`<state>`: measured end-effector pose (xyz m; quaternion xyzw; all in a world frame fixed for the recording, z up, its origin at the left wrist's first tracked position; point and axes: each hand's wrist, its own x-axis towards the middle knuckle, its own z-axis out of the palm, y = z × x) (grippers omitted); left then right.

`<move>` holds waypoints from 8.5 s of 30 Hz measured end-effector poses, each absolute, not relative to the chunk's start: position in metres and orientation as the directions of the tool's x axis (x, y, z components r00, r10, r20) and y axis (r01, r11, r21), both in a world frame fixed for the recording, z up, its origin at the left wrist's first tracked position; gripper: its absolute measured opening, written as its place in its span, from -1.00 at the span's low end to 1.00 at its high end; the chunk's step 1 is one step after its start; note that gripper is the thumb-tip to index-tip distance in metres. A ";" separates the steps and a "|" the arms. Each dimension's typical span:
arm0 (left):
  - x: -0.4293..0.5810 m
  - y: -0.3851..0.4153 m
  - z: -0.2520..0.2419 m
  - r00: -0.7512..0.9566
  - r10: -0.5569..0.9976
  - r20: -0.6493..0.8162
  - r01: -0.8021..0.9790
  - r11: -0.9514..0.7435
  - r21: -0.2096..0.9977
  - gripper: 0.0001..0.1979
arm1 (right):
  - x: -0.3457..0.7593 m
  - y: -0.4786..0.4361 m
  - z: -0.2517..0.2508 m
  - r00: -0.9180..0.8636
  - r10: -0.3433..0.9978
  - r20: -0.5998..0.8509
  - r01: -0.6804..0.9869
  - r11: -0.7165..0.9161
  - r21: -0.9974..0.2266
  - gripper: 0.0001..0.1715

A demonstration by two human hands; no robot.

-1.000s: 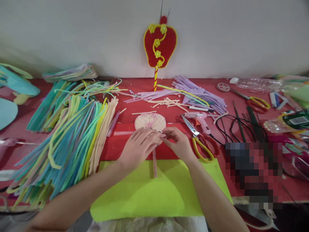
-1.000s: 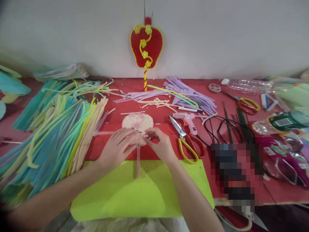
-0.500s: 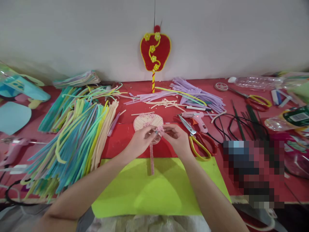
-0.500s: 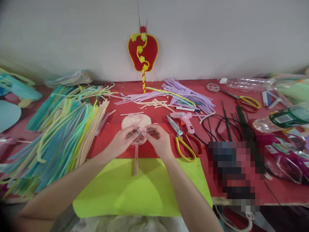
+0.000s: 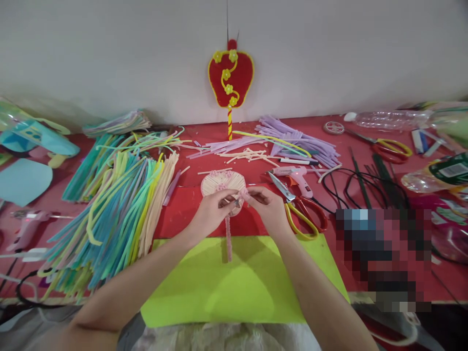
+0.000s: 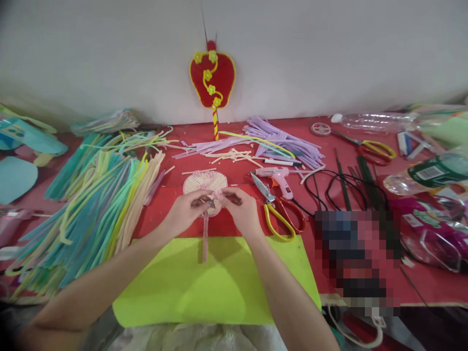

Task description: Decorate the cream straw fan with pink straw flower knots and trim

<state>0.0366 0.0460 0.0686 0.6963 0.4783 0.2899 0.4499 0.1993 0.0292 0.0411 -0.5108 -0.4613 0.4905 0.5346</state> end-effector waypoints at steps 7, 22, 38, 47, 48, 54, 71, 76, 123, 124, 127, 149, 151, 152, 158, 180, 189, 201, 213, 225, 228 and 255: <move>0.030 0.053 0.076 0.427 0.904 -0.028 0.521 -0.221 0.825 -0.72 | 0.208 0.033 0.043 0.054 0.999 -0.008 -0.058 -0.005 -0.998 -0.57; 0.022 0.068 0.097 0.586 0.798 -0.140 0.569 -0.283 0.772 -0.76 | 0.214 0.032 0.047 -0.107 0.993 -0.058 0.035 -0.055 -0.998 -0.72; 0.028 0.069 0.089 0.528 0.844 -0.097 0.609 -0.297 0.735 -0.84 | 0.210 0.031 0.045 -0.064 0.997 -0.043 0.014 -0.042 -0.999 -0.75; 0.029 0.066 0.087 0.507 0.858 -0.079 0.626 -0.303 0.719 -0.84 | 0.208 0.031 0.046 -0.045 0.997 -0.055 -0.031 -0.056 -0.998 -0.71; 0.029 0.065 0.087 0.507 0.859 -0.075 0.626 -0.307 0.717 -0.84 | 0.208 0.031 0.046 -0.044 0.997 -0.055 -0.031 -0.056 -0.998 -0.72; 0.025 0.066 0.087 0.551 0.832 -0.062 0.632 -0.368 0.681 -0.82 | 0.209 0.032 0.039 -0.025 0.999 -0.039 -0.028 -0.039 -0.999 -0.75; -0.034 0.070 0.050 0.695 0.696 0.180 0.670 -0.717 0.191 -0.78 | 0.183 0.037 0.020 0.069 0.992 -0.108 0.251 -0.122 -0.960 -0.78; -0.037 0.064 0.041 0.631 0.751 0.198 0.720 -0.661 0.214 -0.73 | 0.183 0.040 0.016 0.075 0.984 -0.159 0.308 -0.175 -0.935 -0.76; 0.028 -0.002 0.031 0.464 0.886 0.000 0.878 -0.460 0.134 -0.57 | 0.181 -0.034 0.013 -0.050 0.972 0.230 0.870 0.156 -0.468 -0.60; 0.028 -0.002 0.031 0.462 0.887 0.008 0.878 -0.459 0.137 -0.57 | 0.182 -0.035 0.013 -0.076 0.977 0.200 0.898 0.154 -0.413 -0.59; 0.027 -0.001 0.032 0.457 0.889 0.021 0.877 -0.455 0.156 -0.57 | 0.184 -0.031 0.015 -0.152 0.982 0.114 0.934 0.181 -0.308 -0.55; -0.068 -0.015 0.045 0.000 0.988 0.154 0.794 -0.094 0.601 -0.74 | 0.189 -0.011 0.018 -0.253 0.964 0.080 0.934 0.265 -0.239 -0.56; -0.072 -0.024 0.041 0.013 0.990 0.141 0.822 -0.092 0.562 -0.76 | 0.189 -0.012 0.019 -0.249 0.965 0.087 0.934 0.263 -0.241 -0.56; -0.070 -0.028 0.039 0.027 0.991 0.127 0.831 -0.093 0.548 -0.78 | 0.189 -0.012 0.018 -0.246 0.965 0.089 0.935 0.261 -0.242 -0.56; -0.038 -0.013 0.036 -0.088 0.996 -0.015 0.699 0.072 0.712 -0.79 | 0.189 -0.013 0.012 -0.239 0.966 0.100 0.933 0.258 -0.253 -0.57; 0.003 0.049 0.028 -0.177 0.962 -0.206 0.135 0.231 0.964 -0.78 | 0.188 -0.013 0.008 -0.225 0.963 0.149 0.933 0.257 -0.253 -0.59; -0.001 0.049 0.031 -0.104 0.986 -0.131 0.408 0.162 0.898 -0.87 | 0.188 -0.013 0.008 -0.222 0.964 0.148 0.930 0.255 -0.266 -0.58; 0.000 0.054 0.029 -0.005 1.000 0.002 0.715 0.002 0.699 -0.91 | 0.188 -0.013 0.008 -0.217 0.967 0.135 0.930 0.247 -0.273 -0.58; 0.008 0.051 0.041 0.071 0.997 -0.032 0.864 -0.045 0.502 -0.87 | 0.186 -0.013 0.012 -0.225 0.963 0.151 0.932 0.257 -0.253 -0.57; 0.016 0.048 0.045 0.109 0.991 -0.077 0.920 -0.071 0.386 -0.82 | 0.186 -0.013 0.010 -0.225 0.962 0.157 0.933 0.259 -0.251 -0.57; 0.016 0.047 0.042 0.126 0.989 -0.077 0.929 -0.090 0.358 -0.80 | 0.186 -0.013 0.010 -0.227 0.960 0.162 0.932 0.263 -0.248 -0.57; 0.007 0.053 0.028 0.175 0.975 0.139 0.893 -0.217 0.394 -0.87 | 0.180 -0.016 0.006 -0.153 0.961 0.232 0.935 0.216 -0.281 -0.54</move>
